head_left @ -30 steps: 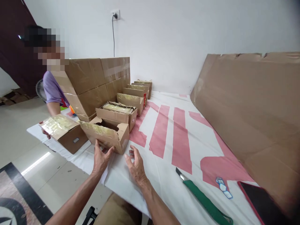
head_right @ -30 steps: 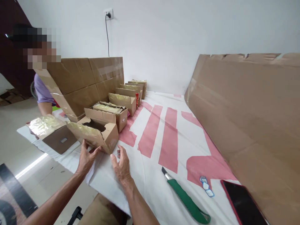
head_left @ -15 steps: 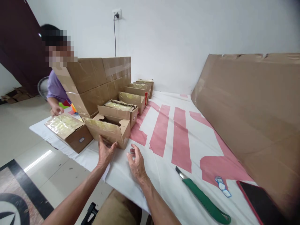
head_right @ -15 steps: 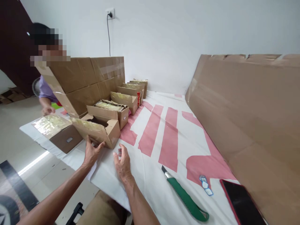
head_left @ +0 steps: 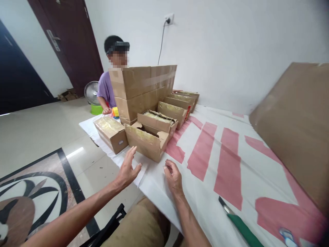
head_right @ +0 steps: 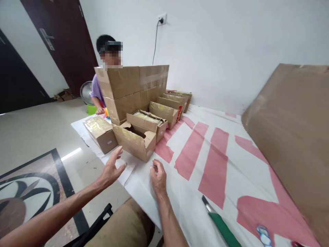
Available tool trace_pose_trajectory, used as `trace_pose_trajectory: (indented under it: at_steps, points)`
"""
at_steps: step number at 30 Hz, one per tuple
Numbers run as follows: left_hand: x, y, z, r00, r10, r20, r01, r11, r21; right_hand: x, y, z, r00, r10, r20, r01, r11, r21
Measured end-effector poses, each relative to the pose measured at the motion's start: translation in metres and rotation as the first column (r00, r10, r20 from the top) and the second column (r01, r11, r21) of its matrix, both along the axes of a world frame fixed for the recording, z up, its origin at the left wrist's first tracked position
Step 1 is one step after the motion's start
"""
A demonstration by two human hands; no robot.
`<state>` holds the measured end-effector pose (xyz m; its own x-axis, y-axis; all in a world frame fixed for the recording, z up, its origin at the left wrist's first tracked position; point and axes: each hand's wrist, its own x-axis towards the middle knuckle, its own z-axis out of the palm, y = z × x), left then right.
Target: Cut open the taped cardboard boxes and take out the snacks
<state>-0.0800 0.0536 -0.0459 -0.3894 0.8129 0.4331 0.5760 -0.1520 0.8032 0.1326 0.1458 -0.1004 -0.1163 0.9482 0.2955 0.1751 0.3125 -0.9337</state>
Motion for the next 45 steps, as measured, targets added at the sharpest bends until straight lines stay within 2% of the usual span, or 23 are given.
trace_pose_trajectory:
  at_steps: [2,4,6,8,11,14,19,21,23,26,29,31,33,34,36,38,41,45]
  points:
    - [-0.027,-0.013,0.026,0.987,0.038,-0.157,-0.023,0.995,0.096,0.0,0.003,-0.001,1.0,0.009,0.01,-0.009,1.0,0.015]
    - [-0.064,-0.015,0.052,0.96,0.17,-0.222,-0.137,0.978,0.158,0.001,0.004,-0.001,0.999,0.014,0.03,-0.015,1.0,0.024]
    - [-0.107,-0.008,0.072,0.933,0.298,-0.2,-0.265,0.948,0.179,0.003,0.005,0.001,0.998,0.019,0.055,-0.02,0.999,0.03]
    - [-0.149,0.003,0.084,0.915,0.392,-0.095,-0.378,0.916,0.134,0.005,0.004,0.005,0.996,0.019,0.082,-0.022,0.999,0.031]
    - [-0.202,0.021,0.086,0.872,0.476,0.114,-0.481,0.876,0.025,0.003,0.0,0.016,0.993,0.011,0.117,-0.015,0.999,0.032]
    - [-0.237,0.039,0.078,0.841,0.496,0.216,-0.504,0.863,-0.021,-0.015,-0.014,0.037,0.983,0.025,0.181,-0.031,0.999,0.03]
    - [-0.27,0.073,0.064,0.796,0.512,0.322,-0.523,0.85,-0.06,-0.071,-0.041,0.078,0.899,0.184,0.397,-0.221,0.974,0.047]
    - [-0.278,0.082,0.061,0.783,0.52,0.341,-0.532,0.844,-0.067,-0.084,-0.044,0.088,0.85,0.182,0.494,-0.239,0.97,0.053]
    - [-0.282,0.085,0.061,0.779,0.524,0.345,-0.537,0.841,-0.065,-0.086,-0.042,0.092,0.832,0.129,0.539,-0.2,0.977,0.075]
    - [-0.273,0.073,0.065,0.785,0.531,0.317,-0.553,0.833,-0.027,-0.075,-0.034,0.093,0.823,0.025,0.568,-0.12,0.984,0.13]
    - [-0.236,0.041,0.061,0.814,0.539,0.216,-0.567,0.818,0.095,-0.061,-0.026,0.091,0.79,-0.049,0.611,-0.058,0.986,0.154]
    - [-0.196,0.016,0.05,0.898,0.439,-0.015,-0.424,0.876,0.23,-0.056,-0.022,0.087,0.77,-0.086,0.633,-0.033,0.984,0.174]
    - [-0.151,0.0,0.031,0.972,0.213,-0.101,-0.188,0.959,0.212,-0.054,-0.019,0.083,0.75,-0.124,0.649,-0.012,0.979,0.202]
    - [-0.129,-0.002,0.02,0.993,0.097,-0.075,-0.083,0.983,0.162,-0.055,-0.018,0.08,0.74,-0.141,0.657,-0.004,0.977,0.215]
    - [-0.09,0.004,-0.002,0.993,-0.059,0.106,0.056,0.998,0.031,-0.057,-0.017,0.075,0.723,-0.161,0.671,0.0,0.972,0.234]
    - [-0.057,0.022,-0.02,0.939,-0.075,0.335,0.108,0.991,-0.08,-0.058,-0.015,0.071,0.711,-0.172,0.682,-0.009,0.967,0.253]
    - [-0.019,0.048,-0.034,0.853,-0.144,0.502,0.208,0.975,-0.075,-0.054,-0.01,0.071,0.705,-0.191,0.683,-0.004,0.962,0.273]
    - [0.017,0.058,-0.035,0.818,-0.231,0.527,0.283,0.959,-0.018,-0.036,0.0,0.074,0.729,-0.214,0.65,0.06,0.966,0.25]
